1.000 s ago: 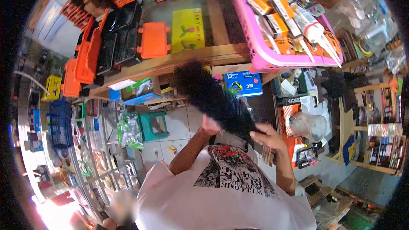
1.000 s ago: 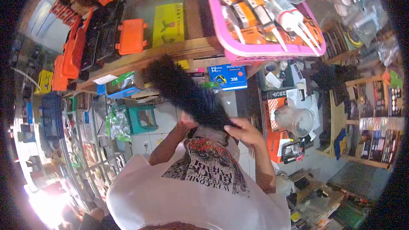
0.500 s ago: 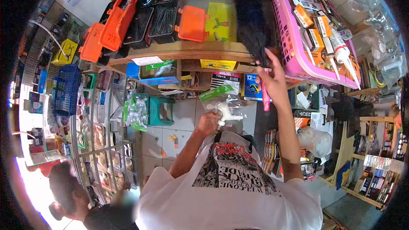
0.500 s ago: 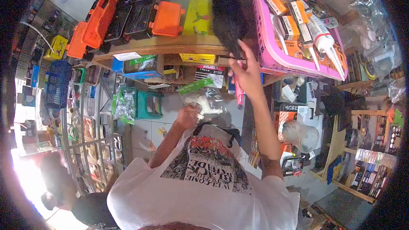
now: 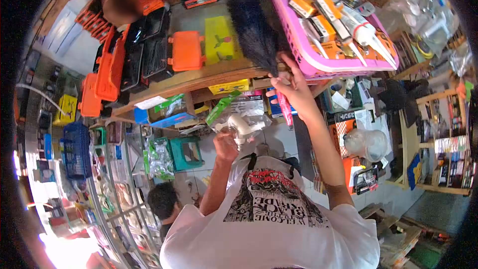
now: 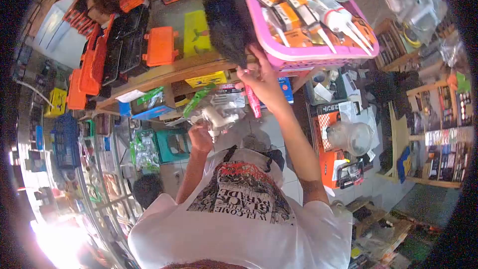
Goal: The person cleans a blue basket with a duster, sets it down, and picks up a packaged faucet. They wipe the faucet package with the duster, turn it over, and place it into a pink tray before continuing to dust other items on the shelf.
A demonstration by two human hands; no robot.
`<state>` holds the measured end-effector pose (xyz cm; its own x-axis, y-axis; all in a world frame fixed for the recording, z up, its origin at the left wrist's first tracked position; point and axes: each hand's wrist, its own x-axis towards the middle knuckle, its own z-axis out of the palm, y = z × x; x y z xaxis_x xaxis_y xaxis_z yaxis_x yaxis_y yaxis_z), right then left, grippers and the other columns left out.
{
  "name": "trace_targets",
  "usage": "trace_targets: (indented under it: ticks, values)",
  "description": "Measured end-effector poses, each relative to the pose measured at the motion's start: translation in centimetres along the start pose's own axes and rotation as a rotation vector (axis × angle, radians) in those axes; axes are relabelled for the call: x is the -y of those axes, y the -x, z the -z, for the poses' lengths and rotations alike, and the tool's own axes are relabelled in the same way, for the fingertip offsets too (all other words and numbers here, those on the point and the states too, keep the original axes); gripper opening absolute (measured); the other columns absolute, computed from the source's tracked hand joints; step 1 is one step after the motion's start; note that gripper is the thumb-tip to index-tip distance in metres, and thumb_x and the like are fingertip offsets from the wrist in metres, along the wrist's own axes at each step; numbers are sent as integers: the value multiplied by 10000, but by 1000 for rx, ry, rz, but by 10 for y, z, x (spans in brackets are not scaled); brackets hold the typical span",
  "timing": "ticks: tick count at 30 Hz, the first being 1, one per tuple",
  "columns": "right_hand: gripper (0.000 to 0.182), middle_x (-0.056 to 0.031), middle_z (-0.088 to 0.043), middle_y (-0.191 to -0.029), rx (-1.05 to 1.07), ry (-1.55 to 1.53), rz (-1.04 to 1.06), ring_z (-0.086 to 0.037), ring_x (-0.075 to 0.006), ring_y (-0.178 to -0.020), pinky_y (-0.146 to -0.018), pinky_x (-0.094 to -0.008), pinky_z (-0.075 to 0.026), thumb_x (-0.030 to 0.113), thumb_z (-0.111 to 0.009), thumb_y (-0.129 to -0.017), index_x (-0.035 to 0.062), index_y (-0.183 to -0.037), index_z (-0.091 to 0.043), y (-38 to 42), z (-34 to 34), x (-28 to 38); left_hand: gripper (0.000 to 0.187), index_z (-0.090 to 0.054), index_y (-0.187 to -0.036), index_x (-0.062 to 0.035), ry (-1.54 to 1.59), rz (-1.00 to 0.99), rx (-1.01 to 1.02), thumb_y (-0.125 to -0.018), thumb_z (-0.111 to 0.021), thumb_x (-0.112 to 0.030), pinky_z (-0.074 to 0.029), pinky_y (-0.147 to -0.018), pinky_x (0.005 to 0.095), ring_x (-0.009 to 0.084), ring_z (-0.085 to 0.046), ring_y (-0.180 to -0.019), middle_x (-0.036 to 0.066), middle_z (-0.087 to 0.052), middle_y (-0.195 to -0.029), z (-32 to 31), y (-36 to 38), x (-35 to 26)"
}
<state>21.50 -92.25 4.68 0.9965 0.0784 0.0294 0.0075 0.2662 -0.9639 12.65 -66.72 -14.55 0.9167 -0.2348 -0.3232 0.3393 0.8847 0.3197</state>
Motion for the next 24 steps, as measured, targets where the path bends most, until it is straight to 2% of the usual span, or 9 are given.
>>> trace_targets:
  ticks: [2, 5, 7, 9, 11, 13, 15, 16, 24]
  values:
    - [779, -122, -575, -1267, -12, 49, -50, -689, -175, -884, -763, -296, -572, 122, -700, -945, 131, -1575, -243, 10, 4, 4, 416, -618, -1120, -8, -147, -32, -67, -744, -569, -179, -535, -927, 421, 270, -628, -1009, 99, -667, -1050, -58, 12, -12]
    - [726, -135, -554, -1351, 3, 67, -21, -657, -158, -1000, -844, -289, -548, 131, -683, -957, 101, -1562, -283, 21, 13, 1, 454, -612, -1159, -24, -86, -40, -22, -736, -570, -183, -551, -914, 458, 283, -627, -1048, 100, -662, -1076, 3, -9, -22]
    - [683, -137, -545, -1385, 6, 62, -52, -637, -152, -1056, -881, -292, -534, 158, -669, -969, 83, -1549, -315, 35, 20, 3, 553, -577, -1279, -78, -129, -45, -72, -738, -560, -194, -550, -851, 650, 341, -612, -1131, 106, -642, -1193, -42, 11, -35]
    - [643, -141, -533, -1422, 4, 33, -134, -618, -149, -1098, -906, -300, -524, 198, -654, -983, 66, -1533, -349, 56, 29, 9, 506, -601, -1222, -63, -119, -91, -157, -734, -535, -178, -532, -897, 602, 319, -620, -1105, 92, -654, -1159, -37, 18, -55]
    - [556, -144, -590, -1376, -10, 60, -170, -658, -190, -1059, -907, -324, -525, 259, -593, -1013, 68, -1502, -408, 80, 45, 6, 637, -512, -1375, -75, -166, -108, -122, -747, -539, -177, -542, -884, 610, 343, -577, -1200, 114, -583, -1331, -45, 39, -73]
    - [525, -148, -626, -1330, -46, -17, -245, -678, -211, -1028, -910, -334, -524, 267, -566, -1024, 66, -1489, -428, 103, 63, -2, 618, -507, -1381, -80, 25, -63, 37, -770, -531, -168, -547, -884, 598, 333, -575, -1206, 120, -584, -1334, -39, 51, -96]
    - [491, -141, -650, -1288, -170, -71, -296, -691, -221, -999, -902, -341, -525, 271, -550, -1030, 62, -1464, -458, 126, 79, -24, 581, -492, -1391, -81, -121, -220, 15, -825, -533, -203, -533, -947, 461, 298, -587, -1179, 99, -593, -1304, -40, 62, -114]
    - [476, -138, -662, -1267, -229, -95, -321, -697, -226, -985, -898, -344, -525, 272, -542, -1032, 60, -1452, -473, 136, 86, -37, 558, -496, -1388, -93, -141, -298, -167, -841, -531, -198, -505, -989, 417, 260, -580, -1186, 77, -605, -1304, -44, 67, -120]
    - [412, -109, -680, -1219, -437, -74, -496, -679, -190, -997, -848, -313, -519, 277, -543, -1032, 68, -1387, -543, 182, 101, -91, 202, -578, -1148, 17, -170, -575, -407, -952, -546, -18, -421, -1141, 574, 277, -573, -1180, 104, -610, -1204, -35, 49, -172]
